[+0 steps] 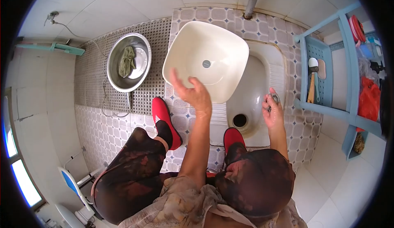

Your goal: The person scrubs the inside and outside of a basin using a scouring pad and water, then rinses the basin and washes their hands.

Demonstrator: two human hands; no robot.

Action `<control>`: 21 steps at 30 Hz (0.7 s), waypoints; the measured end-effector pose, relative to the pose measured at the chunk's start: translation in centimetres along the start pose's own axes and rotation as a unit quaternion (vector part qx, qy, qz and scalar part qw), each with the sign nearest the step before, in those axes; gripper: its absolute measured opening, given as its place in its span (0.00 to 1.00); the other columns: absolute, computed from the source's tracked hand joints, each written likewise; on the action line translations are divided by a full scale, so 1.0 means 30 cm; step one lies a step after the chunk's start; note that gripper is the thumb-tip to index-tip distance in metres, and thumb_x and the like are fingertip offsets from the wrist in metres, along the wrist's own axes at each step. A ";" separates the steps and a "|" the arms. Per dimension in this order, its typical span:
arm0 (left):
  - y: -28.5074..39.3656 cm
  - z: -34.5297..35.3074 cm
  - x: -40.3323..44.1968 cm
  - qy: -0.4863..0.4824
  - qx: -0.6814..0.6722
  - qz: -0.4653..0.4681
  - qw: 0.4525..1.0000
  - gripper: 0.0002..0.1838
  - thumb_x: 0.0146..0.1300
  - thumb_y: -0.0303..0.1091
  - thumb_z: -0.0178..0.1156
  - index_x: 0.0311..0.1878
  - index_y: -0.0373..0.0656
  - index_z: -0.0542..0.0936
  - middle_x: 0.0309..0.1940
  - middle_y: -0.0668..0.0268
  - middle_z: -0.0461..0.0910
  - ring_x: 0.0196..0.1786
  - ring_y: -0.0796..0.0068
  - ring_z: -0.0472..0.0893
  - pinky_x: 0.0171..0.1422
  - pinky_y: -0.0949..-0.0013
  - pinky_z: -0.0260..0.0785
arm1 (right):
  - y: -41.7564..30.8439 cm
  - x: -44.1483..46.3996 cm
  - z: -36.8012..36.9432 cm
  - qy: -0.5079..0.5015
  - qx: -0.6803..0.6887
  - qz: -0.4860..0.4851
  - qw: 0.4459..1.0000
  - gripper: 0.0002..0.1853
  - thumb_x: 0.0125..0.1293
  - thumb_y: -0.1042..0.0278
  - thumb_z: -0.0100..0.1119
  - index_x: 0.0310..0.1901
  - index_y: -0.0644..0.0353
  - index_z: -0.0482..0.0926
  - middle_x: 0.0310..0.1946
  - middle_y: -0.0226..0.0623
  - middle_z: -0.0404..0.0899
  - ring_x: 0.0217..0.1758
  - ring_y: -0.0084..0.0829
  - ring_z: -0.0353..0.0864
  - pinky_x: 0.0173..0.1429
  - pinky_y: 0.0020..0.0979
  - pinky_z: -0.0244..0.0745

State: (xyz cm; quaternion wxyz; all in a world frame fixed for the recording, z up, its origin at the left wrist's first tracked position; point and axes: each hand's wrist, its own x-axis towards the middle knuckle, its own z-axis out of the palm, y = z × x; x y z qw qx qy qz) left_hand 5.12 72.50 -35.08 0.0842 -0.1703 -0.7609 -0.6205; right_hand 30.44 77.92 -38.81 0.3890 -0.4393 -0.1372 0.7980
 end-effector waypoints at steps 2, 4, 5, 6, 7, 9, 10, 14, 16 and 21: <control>0.032 0.031 -0.047 -0.114 -0.075 -0.003 0.991 0.23 0.58 0.15 0.49 0.58 0.33 0.74 0.52 0.53 0.79 0.57 0.62 0.78 0.63 0.67 0.67 | 0.010 -0.006 0.027 0.055 -0.102 -0.002 0.993 0.12 0.70 0.55 0.58 0.50 0.48 0.74 0.28 0.23 0.72 0.20 0.16 0.64 0.17 0.18 0.52; 0.076 0.061 -0.113 -0.250 -0.121 -0.035 0.960 0.18 0.61 0.15 0.46 0.51 0.36 0.80 0.42 0.61 0.85 0.49 0.71 0.82 0.62 0.68 0.69 | 0.008 -0.016 0.054 0.062 -0.129 0.013 0.990 0.13 0.71 0.50 0.55 0.44 0.50 0.73 0.24 0.22 0.69 0.18 0.15 0.61 0.17 0.18 0.50; 0.098 0.077 -0.150 -0.313 -0.159 -0.045 0.935 0.18 0.61 0.15 0.47 0.51 0.36 0.80 0.41 0.62 0.85 0.48 0.72 0.82 0.61 0.69 0.69 | 0.005 -0.019 0.068 0.071 -0.154 0.025 0.985 0.18 0.71 0.44 0.52 0.37 0.51 0.72 0.20 0.21 0.65 0.15 0.15 0.59 0.16 0.19 0.48; 0.135 0.080 -0.190 -0.364 -0.180 -0.087 0.909 0.17 0.61 0.17 0.49 0.51 0.36 0.80 0.41 0.61 0.85 0.47 0.73 0.82 0.60 0.69 0.70 | 0.000 -0.024 0.085 0.069 -0.157 0.027 0.985 0.18 0.71 0.44 0.52 0.37 0.51 0.72 0.20 0.21 0.65 0.15 0.15 0.59 0.16 0.19 0.48; 0.146 0.089 -0.237 -0.402 -0.219 -0.120 0.881 0.16 0.62 0.19 0.50 0.51 0.35 0.80 0.41 0.60 0.85 0.48 0.73 0.82 0.59 0.69 0.71 | -0.005 -0.028 0.102 0.073 -0.179 0.024 0.981 0.21 0.72 0.41 0.48 0.32 0.51 0.70 0.17 0.21 0.63 0.13 0.14 0.57 0.15 0.20 0.46; 0.172 0.094 -0.308 -0.464 -0.205 -0.164 0.846 0.14 0.64 0.22 0.53 0.51 0.35 0.80 0.44 0.58 0.84 0.48 0.72 0.82 0.58 0.69 0.71 | 0.000 -0.029 0.117 0.076 -0.201 0.022 0.976 0.24 0.72 0.38 0.44 0.27 0.50 0.68 0.15 0.21 0.62 0.12 0.14 0.55 0.14 0.20 0.43; 0.179 0.092 -0.332 -0.463 -0.205 -0.164 0.847 0.14 0.64 0.22 0.53 0.51 0.35 0.80 0.44 0.58 0.84 0.48 0.72 0.82 0.58 0.69 0.71 | 0.003 -0.026 0.123 0.103 -0.225 0.005 0.969 0.24 0.73 0.40 0.44 0.27 0.51 0.69 0.14 0.20 0.61 0.11 0.14 0.54 0.14 0.21 0.43; 0.155 0.095 -0.385 -0.482 -0.177 -0.126 0.849 0.17 0.67 0.34 0.56 0.54 0.35 0.79 0.47 0.56 0.83 0.48 0.69 0.82 0.55 0.68 0.73 | 0.006 -0.025 0.148 0.130 -0.292 -0.036 0.947 0.22 0.75 0.45 0.42 0.28 0.51 0.71 0.15 0.19 0.61 0.15 0.15 0.59 0.15 0.22 0.51; 0.148 0.094 -0.392 -0.498 -0.151 -0.112 0.846 0.19 0.69 0.38 0.55 0.55 0.35 0.78 0.47 0.55 0.83 0.48 0.70 0.81 0.54 0.68 0.73 | 0.017 -0.016 0.134 0.115 -0.301 -0.052 0.945 0.22 0.76 0.47 0.41 0.28 0.52 0.71 0.15 0.19 0.62 0.15 0.15 0.60 0.15 0.23 0.52; 0.107 0.099 -0.408 -0.531 -0.195 -0.309 0.764 0.22 0.72 0.43 0.52 0.59 0.35 0.75 0.45 0.58 0.81 0.47 0.72 0.79 0.52 0.69 0.72 | 0.046 0.011 0.098 0.106 -0.305 -0.089 0.942 0.23 0.76 0.50 0.40 0.28 0.56 0.74 0.16 0.23 0.67 0.13 0.15 0.60 0.15 0.21 0.51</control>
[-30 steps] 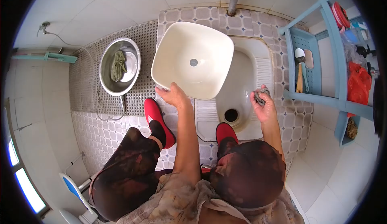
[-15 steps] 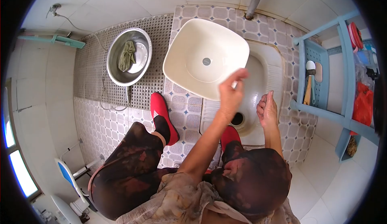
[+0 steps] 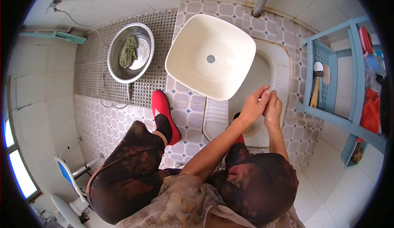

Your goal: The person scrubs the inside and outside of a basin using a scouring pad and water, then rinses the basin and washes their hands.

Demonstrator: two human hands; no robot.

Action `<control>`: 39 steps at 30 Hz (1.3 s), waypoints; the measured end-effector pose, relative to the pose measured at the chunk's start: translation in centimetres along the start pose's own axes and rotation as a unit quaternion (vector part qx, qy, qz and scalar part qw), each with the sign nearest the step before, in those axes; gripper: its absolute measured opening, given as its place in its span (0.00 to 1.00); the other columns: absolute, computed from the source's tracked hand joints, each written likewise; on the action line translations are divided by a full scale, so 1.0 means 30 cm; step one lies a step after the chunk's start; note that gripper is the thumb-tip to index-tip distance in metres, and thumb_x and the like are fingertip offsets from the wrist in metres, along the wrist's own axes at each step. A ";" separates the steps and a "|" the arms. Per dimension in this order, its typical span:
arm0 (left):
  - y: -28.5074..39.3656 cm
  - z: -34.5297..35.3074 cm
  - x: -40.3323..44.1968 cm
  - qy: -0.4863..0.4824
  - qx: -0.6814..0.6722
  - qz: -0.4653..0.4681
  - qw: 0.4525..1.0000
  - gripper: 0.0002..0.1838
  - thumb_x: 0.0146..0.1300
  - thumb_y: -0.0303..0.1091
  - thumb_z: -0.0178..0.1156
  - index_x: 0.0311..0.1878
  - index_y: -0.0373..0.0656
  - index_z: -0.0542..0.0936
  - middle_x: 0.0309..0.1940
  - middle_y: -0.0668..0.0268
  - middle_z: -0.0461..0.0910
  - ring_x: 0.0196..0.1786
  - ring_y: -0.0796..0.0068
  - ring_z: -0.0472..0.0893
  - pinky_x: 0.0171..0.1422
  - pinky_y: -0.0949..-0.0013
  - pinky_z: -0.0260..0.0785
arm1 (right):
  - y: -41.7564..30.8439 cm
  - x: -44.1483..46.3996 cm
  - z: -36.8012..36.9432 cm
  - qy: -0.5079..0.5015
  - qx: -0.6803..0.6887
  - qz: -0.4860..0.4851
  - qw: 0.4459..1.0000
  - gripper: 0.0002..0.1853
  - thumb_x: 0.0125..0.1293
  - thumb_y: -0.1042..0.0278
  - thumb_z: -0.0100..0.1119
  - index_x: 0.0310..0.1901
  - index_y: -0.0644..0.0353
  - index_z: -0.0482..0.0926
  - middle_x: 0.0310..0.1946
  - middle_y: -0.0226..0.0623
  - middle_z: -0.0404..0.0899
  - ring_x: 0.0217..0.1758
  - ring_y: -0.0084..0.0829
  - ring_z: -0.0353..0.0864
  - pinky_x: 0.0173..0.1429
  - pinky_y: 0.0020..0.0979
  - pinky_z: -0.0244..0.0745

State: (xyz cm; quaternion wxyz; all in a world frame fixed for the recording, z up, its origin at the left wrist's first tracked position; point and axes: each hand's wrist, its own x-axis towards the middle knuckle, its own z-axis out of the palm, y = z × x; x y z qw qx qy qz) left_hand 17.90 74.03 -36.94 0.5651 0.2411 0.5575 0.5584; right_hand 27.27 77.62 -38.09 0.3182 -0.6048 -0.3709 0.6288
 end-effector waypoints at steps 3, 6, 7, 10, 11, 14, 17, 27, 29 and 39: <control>-0.006 -0.008 0.011 -0.016 -0.084 -0.094 0.992 0.26 0.73 0.49 0.48 0.62 0.37 0.72 0.46 0.60 0.79 0.49 0.72 0.78 0.53 0.68 0.72 | -0.027 -0.019 0.017 -0.035 -0.043 -0.070 0.996 0.22 0.76 0.52 0.42 0.31 0.61 0.76 0.19 0.27 0.73 0.19 0.19 0.70 0.22 0.23 0.64; -0.033 -0.027 0.022 -0.003 -0.229 -0.176 0.957 0.30 0.73 0.56 0.46 0.66 0.40 0.69 0.48 0.60 0.76 0.53 0.69 0.76 0.57 0.65 0.71 | -0.024 -0.024 0.019 -0.103 -0.266 -0.161 0.945 0.23 0.74 0.52 0.46 0.53 0.68 0.73 0.52 0.45 0.78 0.54 0.40 0.77 0.58 0.37 0.71; -0.051 -0.030 0.027 0.004 -0.319 -0.198 0.927 0.32 0.72 0.59 0.45 0.67 0.42 0.67 0.49 0.59 0.75 0.55 0.67 0.75 0.60 0.63 0.70 | -0.016 -0.032 0.010 -0.102 -0.267 -0.159 0.945 0.23 0.74 0.52 0.46 0.53 0.68 0.73 0.52 0.45 0.78 0.54 0.40 0.77 0.58 0.37 0.71; -0.054 -0.067 0.034 -0.013 -0.358 -0.226 0.906 0.32 0.72 0.60 0.43 0.69 0.46 0.64 0.53 0.57 0.74 0.58 0.63 0.73 0.64 0.53 0.66 | -0.066 -0.096 0.009 -0.249 -0.217 -0.231 0.915 0.31 0.75 0.50 0.41 0.69 0.67 0.61 0.68 0.50 0.63 0.73 0.40 0.59 0.74 0.34 0.52; -0.042 -0.077 0.033 -0.035 -0.375 -0.240 0.895 0.32 0.72 0.59 0.43 0.68 0.47 0.65 0.54 0.57 0.74 0.58 0.63 0.73 0.65 0.50 0.66 | -0.070 -0.101 -0.005 -0.247 -0.218 -0.231 0.916 0.31 0.75 0.50 0.41 0.69 0.67 0.61 0.68 0.50 0.63 0.73 0.40 0.59 0.74 0.34 0.52; -0.028 -0.086 0.022 -0.078 -0.341 -0.272 0.896 0.28 0.72 0.57 0.46 0.65 0.49 0.68 0.54 0.60 0.75 0.55 0.61 0.77 0.58 0.44 0.72 | -0.067 -0.091 -0.060 -0.248 -0.131 -0.158 0.947 0.31 0.77 0.49 0.36 0.69 0.68 0.59 0.68 0.49 0.63 0.73 0.39 0.60 0.74 0.35 0.53; -0.063 -0.076 0.020 -0.108 -0.325 -0.281 0.896 0.26 0.72 0.54 0.46 0.65 0.49 0.70 0.53 0.62 0.77 0.52 0.62 0.79 0.51 0.48 0.77 | -0.043 -0.077 -0.112 -0.227 -0.095 -0.143 0.959 0.35 0.76 0.42 0.31 0.70 0.66 0.58 0.69 0.48 0.63 0.73 0.41 0.60 0.76 0.39 0.49; -0.067 -0.091 0.025 -0.140 -0.360 -0.258 0.886 0.22 0.72 0.45 0.46 0.61 0.41 0.72 0.48 0.57 0.81 0.41 0.67 0.82 0.36 0.69 0.75 | -0.090 -0.077 -0.215 -0.127 0.222 -0.009 0.967 0.30 0.77 0.45 0.32 0.63 0.66 0.67 0.63 0.48 0.69 0.62 0.39 0.73 0.63 0.39 0.67; -0.079 -0.088 0.029 -0.109 -0.342 -0.277 0.891 0.21 0.73 0.47 0.47 0.56 0.40 0.74 0.40 0.62 0.80 0.31 0.74 0.77 0.25 0.76 0.67 | -0.076 -0.076 -0.224 -0.115 0.199 -0.011 0.973 0.29 0.77 0.46 0.33 0.61 0.65 0.68 0.61 0.47 0.71 0.59 0.38 0.74 0.61 0.38 0.68; -0.036 -0.058 0.029 0.043 -0.266 -0.300 0.915 0.20 0.71 0.51 0.51 0.28 0.47 0.66 0.17 0.73 0.60 0.15 0.82 0.57 0.13 0.78 0.46 | 0.141 -0.046 -0.270 0.008 -0.330 -0.092 0.939 0.22 0.71 0.62 0.50 0.62 0.65 0.68 0.58 0.47 0.73 0.59 0.41 0.74 0.64 0.39 0.66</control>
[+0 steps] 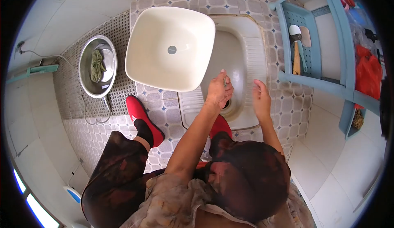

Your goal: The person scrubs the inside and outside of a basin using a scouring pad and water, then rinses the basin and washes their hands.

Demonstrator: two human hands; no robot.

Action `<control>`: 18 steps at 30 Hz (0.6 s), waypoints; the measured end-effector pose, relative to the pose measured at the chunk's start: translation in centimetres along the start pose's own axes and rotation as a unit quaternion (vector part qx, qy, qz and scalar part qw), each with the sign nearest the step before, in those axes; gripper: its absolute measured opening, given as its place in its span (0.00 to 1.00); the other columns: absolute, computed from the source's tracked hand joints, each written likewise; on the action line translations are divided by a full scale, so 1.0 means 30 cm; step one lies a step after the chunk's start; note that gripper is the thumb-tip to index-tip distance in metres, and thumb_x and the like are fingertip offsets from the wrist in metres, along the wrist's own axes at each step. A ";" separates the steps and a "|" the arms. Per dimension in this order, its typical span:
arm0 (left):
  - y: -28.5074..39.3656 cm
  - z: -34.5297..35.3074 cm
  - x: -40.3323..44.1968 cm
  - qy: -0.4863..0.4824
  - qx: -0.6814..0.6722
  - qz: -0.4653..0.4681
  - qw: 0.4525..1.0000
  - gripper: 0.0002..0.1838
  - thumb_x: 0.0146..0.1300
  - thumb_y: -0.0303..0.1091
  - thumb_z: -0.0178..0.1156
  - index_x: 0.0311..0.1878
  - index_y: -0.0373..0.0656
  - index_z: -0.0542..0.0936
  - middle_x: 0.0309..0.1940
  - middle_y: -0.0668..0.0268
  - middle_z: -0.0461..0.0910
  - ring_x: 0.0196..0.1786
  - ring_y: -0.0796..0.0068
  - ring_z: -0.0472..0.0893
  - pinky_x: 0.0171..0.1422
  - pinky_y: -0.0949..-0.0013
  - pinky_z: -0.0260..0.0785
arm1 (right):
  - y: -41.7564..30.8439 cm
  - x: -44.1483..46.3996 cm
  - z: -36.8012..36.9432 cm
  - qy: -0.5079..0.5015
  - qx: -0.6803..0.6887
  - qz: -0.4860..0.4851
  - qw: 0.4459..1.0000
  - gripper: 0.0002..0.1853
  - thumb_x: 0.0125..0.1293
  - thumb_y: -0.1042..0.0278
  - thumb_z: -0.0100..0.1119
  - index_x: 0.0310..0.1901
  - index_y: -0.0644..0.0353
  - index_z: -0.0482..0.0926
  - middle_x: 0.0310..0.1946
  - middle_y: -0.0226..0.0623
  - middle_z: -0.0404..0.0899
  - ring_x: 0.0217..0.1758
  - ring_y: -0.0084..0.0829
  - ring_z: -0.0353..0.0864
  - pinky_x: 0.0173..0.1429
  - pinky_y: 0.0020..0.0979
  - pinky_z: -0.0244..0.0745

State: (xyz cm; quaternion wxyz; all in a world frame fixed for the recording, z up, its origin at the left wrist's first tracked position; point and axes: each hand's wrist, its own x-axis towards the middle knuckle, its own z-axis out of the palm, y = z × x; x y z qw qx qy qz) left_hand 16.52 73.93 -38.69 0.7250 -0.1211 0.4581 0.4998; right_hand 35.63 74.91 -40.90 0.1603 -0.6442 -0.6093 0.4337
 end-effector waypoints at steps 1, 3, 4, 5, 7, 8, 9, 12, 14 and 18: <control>-0.001 0.005 -0.005 0.035 0.007 -0.003 0.999 0.21 0.70 0.52 0.51 0.27 0.47 0.66 0.16 0.72 0.60 0.14 0.82 0.57 0.13 0.78 0.46 | 0.023 -0.016 0.011 0.004 -0.001 0.004 1.000 0.22 0.71 0.62 0.50 0.62 0.65 0.68 0.58 0.47 0.73 0.59 0.41 0.74 0.64 0.39 0.66; -0.001 0.000 -0.006 0.028 0.033 0.013 0.999 0.22 0.70 0.54 0.51 0.28 0.46 0.67 0.16 0.72 0.61 0.14 0.81 0.59 0.14 0.78 0.47 | 0.032 -0.043 0.040 0.105 -0.281 -0.157 0.941 0.29 0.64 0.66 0.57 0.66 0.63 0.64 0.64 0.53 0.64 0.68 0.51 0.63 0.70 0.44 0.58; 0.000 -0.005 -0.007 0.024 0.055 0.032 0.998 0.23 0.70 0.55 0.51 0.28 0.46 0.68 0.15 0.71 0.63 0.14 0.81 0.61 0.14 0.78 0.48 | 0.035 -0.058 0.055 0.106 -0.282 -0.154 0.941 0.29 0.64 0.66 0.57 0.66 0.63 0.64 0.64 0.53 0.64 0.68 0.51 0.63 0.70 0.44 0.58; 0.014 0.002 -0.017 0.023 0.057 0.028 0.998 0.23 0.70 0.55 0.51 0.28 0.46 0.68 0.15 0.71 0.63 0.14 0.81 0.61 0.14 0.78 0.48 | 0.038 -0.073 0.068 0.101 -0.283 -0.134 0.944 0.32 0.62 0.65 0.59 0.67 0.63 0.62 0.67 0.54 0.59 0.70 0.54 0.57 0.71 0.48 0.53; 0.039 0.019 -0.034 -0.043 0.054 0.060 0.996 0.19 0.70 0.50 0.54 0.33 0.41 0.73 0.20 0.67 0.72 0.18 0.80 0.69 0.16 0.78 0.53 | 0.069 -0.086 0.091 0.093 -0.286 -0.110 0.947 0.35 0.60 0.64 0.60 0.68 0.63 0.60 0.70 0.55 0.55 0.73 0.57 0.50 0.73 0.52 0.48; 0.052 0.032 -0.040 -0.041 0.054 0.055 0.996 0.19 0.70 0.50 0.54 0.33 0.41 0.73 0.20 0.67 0.72 0.18 0.80 0.69 0.16 0.78 0.53 | 0.097 -0.089 0.110 0.111 -0.291 -0.125 0.942 0.37 0.59 0.61 0.60 0.69 0.63 0.59 0.70 0.55 0.55 0.73 0.58 0.50 0.72 0.56 0.46; 0.068 0.048 -0.046 -0.059 0.129 0.097 0.985 0.16 0.70 0.45 0.55 0.37 0.40 0.75 0.25 0.65 0.76 0.21 0.81 0.71 0.17 0.80 0.55 | 0.114 -0.092 0.125 0.128 -0.296 -0.140 0.936 0.38 0.59 0.58 0.60 0.69 0.63 0.59 0.69 0.55 0.55 0.73 0.59 0.49 0.72 0.61 0.44; 0.141 0.095 -0.084 -0.090 0.210 0.130 0.965 0.12 0.69 0.37 0.56 0.46 0.37 0.77 0.32 0.63 0.80 0.24 0.82 0.74 0.18 0.82 0.58 | 0.158 -0.095 0.151 0.134 -0.347 -0.168 0.913 0.39 0.60 0.56 0.59 0.69 0.64 0.58 0.71 0.56 0.52 0.75 0.58 0.46 0.73 0.59 0.42; 0.215 0.137 -0.089 -0.110 0.217 0.130 0.961 0.12 0.68 0.33 0.57 0.49 0.36 0.78 0.35 0.63 0.81 0.26 0.83 0.75 0.19 0.82 0.59 | 0.161 -0.090 0.163 0.126 -0.356 -0.151 0.914 0.38 0.60 0.56 0.59 0.69 0.64 0.59 0.72 0.56 0.52 0.75 0.58 0.45 0.74 0.58 0.41; 0.308 0.174 -0.032 -0.118 0.274 0.115 0.947 0.13 0.68 0.34 0.56 0.48 0.35 0.80 0.30 0.68 0.79 0.24 0.85 0.73 0.20 0.82 0.57 | 0.142 -0.086 0.157 0.110 -0.359 -0.120 0.919 0.37 0.60 0.57 0.58 0.68 0.64 0.60 0.72 0.56 0.52 0.76 0.59 0.45 0.74 0.58 0.41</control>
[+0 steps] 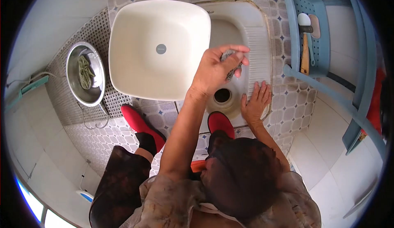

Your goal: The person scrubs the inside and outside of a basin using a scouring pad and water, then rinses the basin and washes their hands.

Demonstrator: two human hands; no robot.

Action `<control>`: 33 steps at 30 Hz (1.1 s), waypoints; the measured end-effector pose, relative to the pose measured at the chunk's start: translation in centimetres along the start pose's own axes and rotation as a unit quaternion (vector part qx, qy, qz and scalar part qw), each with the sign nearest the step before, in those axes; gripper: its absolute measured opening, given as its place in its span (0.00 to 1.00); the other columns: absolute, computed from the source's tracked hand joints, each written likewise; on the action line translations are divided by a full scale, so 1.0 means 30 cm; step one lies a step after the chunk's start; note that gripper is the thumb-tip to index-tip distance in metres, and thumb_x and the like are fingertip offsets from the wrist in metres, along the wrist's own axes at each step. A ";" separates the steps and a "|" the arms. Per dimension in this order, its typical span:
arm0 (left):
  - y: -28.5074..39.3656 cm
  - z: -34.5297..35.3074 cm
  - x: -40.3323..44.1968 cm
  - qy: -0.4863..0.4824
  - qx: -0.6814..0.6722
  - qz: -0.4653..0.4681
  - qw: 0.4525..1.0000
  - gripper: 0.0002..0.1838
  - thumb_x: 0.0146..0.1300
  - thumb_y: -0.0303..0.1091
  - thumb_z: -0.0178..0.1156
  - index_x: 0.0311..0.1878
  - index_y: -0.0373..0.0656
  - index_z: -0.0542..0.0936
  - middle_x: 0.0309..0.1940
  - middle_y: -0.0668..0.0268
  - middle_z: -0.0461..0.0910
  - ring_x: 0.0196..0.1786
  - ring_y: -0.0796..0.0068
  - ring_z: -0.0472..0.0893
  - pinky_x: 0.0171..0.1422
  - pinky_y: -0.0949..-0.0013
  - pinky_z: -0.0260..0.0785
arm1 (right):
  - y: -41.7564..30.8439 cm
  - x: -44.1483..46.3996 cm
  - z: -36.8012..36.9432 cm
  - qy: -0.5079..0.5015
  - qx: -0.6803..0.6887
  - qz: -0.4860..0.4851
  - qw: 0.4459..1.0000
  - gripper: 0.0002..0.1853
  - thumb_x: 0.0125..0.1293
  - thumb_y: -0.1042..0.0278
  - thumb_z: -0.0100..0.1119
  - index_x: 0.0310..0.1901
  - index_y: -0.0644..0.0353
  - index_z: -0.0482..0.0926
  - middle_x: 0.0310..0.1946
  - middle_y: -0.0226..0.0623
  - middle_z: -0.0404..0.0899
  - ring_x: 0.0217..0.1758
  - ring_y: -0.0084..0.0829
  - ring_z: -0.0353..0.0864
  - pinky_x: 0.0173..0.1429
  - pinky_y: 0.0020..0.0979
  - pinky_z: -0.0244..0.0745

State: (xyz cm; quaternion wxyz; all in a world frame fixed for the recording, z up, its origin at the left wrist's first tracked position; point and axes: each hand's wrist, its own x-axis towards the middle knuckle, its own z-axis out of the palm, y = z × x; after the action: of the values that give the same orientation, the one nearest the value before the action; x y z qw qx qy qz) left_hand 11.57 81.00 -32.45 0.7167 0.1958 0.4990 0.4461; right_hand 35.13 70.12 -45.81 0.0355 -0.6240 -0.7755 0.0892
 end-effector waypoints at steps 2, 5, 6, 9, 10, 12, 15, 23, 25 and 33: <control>0.016 -0.001 0.065 -0.018 0.007 -0.017 1.000 0.13 0.68 0.36 0.56 0.46 0.35 0.80 0.28 0.70 0.78 0.23 0.86 0.72 0.20 0.81 0.57 | 0.002 0.006 0.000 -0.003 0.001 0.000 1.000 0.37 0.60 0.57 0.58 0.68 0.64 0.61 0.71 0.57 0.52 0.76 0.59 0.45 0.73 0.59 0.41; 0.036 0.029 0.169 -0.028 0.083 -0.052 0.995 0.20 0.68 0.49 0.57 0.38 0.37 0.81 0.21 0.73 0.71 0.19 0.86 0.67 0.19 0.80 0.55 | 0.006 0.006 -0.008 -0.011 0.001 0.002 1.000 0.36 0.60 0.57 0.56 0.68 0.65 0.60 0.72 0.57 0.52 0.76 0.59 0.44 0.73 0.58 0.40; 0.056 0.043 0.191 -0.034 0.084 -0.069 0.993 0.20 0.68 0.49 0.57 0.38 0.37 0.81 0.21 0.73 0.71 0.19 0.86 0.67 0.19 0.80 0.55 | 0.003 0.003 -0.007 -0.013 0.002 -0.002 1.000 0.36 0.61 0.57 0.56 0.68 0.66 0.59 0.72 0.58 0.51 0.76 0.58 0.43 0.74 0.57 0.39; 0.125 0.053 0.236 -0.076 0.214 -0.085 0.970 0.26 0.65 0.57 0.57 0.32 0.39 0.79 0.19 0.71 0.69 0.15 0.86 0.64 0.17 0.79 0.53 | 0.003 0.008 -0.003 -0.007 -0.001 0.000 1.000 0.36 0.60 0.56 0.56 0.67 0.65 0.61 0.71 0.58 0.52 0.75 0.59 0.45 0.73 0.59 0.40; 0.143 0.048 0.242 -0.082 0.216 -0.096 0.968 0.26 0.65 0.57 0.57 0.32 0.39 0.79 0.19 0.71 0.69 0.15 0.86 0.64 0.17 0.79 0.53 | -0.002 0.011 -0.004 -0.005 -0.006 0.003 1.000 0.36 0.59 0.55 0.56 0.67 0.64 0.62 0.71 0.57 0.53 0.75 0.59 0.46 0.72 0.59 0.41; 0.164 0.038 0.237 -0.090 0.262 -0.117 0.954 0.25 0.65 0.56 0.57 0.33 0.38 0.79 0.19 0.71 0.69 0.15 0.86 0.63 0.17 0.78 0.53 | -0.012 0.010 -0.009 -0.023 -0.003 0.018 1.000 0.36 0.59 0.55 0.56 0.66 0.64 0.62 0.70 0.57 0.54 0.75 0.59 0.47 0.72 0.59 0.41; 0.172 0.021 0.205 -0.096 0.281 -0.148 0.943 0.23 0.65 0.54 0.58 0.32 0.38 0.79 0.19 0.71 0.70 0.15 0.86 0.63 0.17 0.78 0.51 | -0.004 0.009 -0.008 -0.030 -0.007 0.024 0.999 0.36 0.58 0.55 0.57 0.66 0.62 0.62 0.70 0.56 0.54 0.74 0.59 0.47 0.72 0.60 0.42; 0.252 -0.038 -0.008 -0.078 0.249 -0.259 0.930 0.18 0.65 0.48 0.59 0.35 0.40 0.79 0.21 0.73 0.71 0.17 0.88 0.64 0.16 0.82 0.47 | -0.008 0.014 -0.017 -0.088 -0.066 0.028 0.994 0.43 0.58 0.48 0.59 0.70 0.60 0.55 0.72 0.53 0.49 0.76 0.57 0.45 0.74 0.57 0.43; 0.299 -0.064 -0.071 -0.045 0.251 -0.271 0.928 0.17 0.66 0.46 0.58 0.37 0.40 0.78 0.22 0.73 0.71 0.18 0.89 0.65 0.16 0.82 0.47 | -0.003 0.019 -0.057 -0.111 -0.071 0.023 0.991 0.42 0.60 0.47 0.57 0.71 0.59 0.55 0.73 0.50 0.49 0.76 0.55 0.47 0.74 0.56 0.44; 0.467 -0.164 -0.322 0.083 0.189 -0.274 0.939 0.15 0.68 0.44 0.58 0.37 0.39 0.76 0.22 0.72 0.72 0.15 0.87 0.66 0.12 0.82 0.50 | -0.006 0.068 -0.376 -0.400 -0.021 0.145 0.905 0.23 0.70 0.49 0.42 0.60 0.49 0.73 0.66 0.39 0.67 0.65 0.48 0.70 0.63 0.55 0.66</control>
State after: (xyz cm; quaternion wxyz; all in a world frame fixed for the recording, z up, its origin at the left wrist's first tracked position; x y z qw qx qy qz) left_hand -0.03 79.49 -19.15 0.7170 0.1456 0.6661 0.1448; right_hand 36.38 73.14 -34.82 -0.3047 -0.6420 -0.6270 0.3191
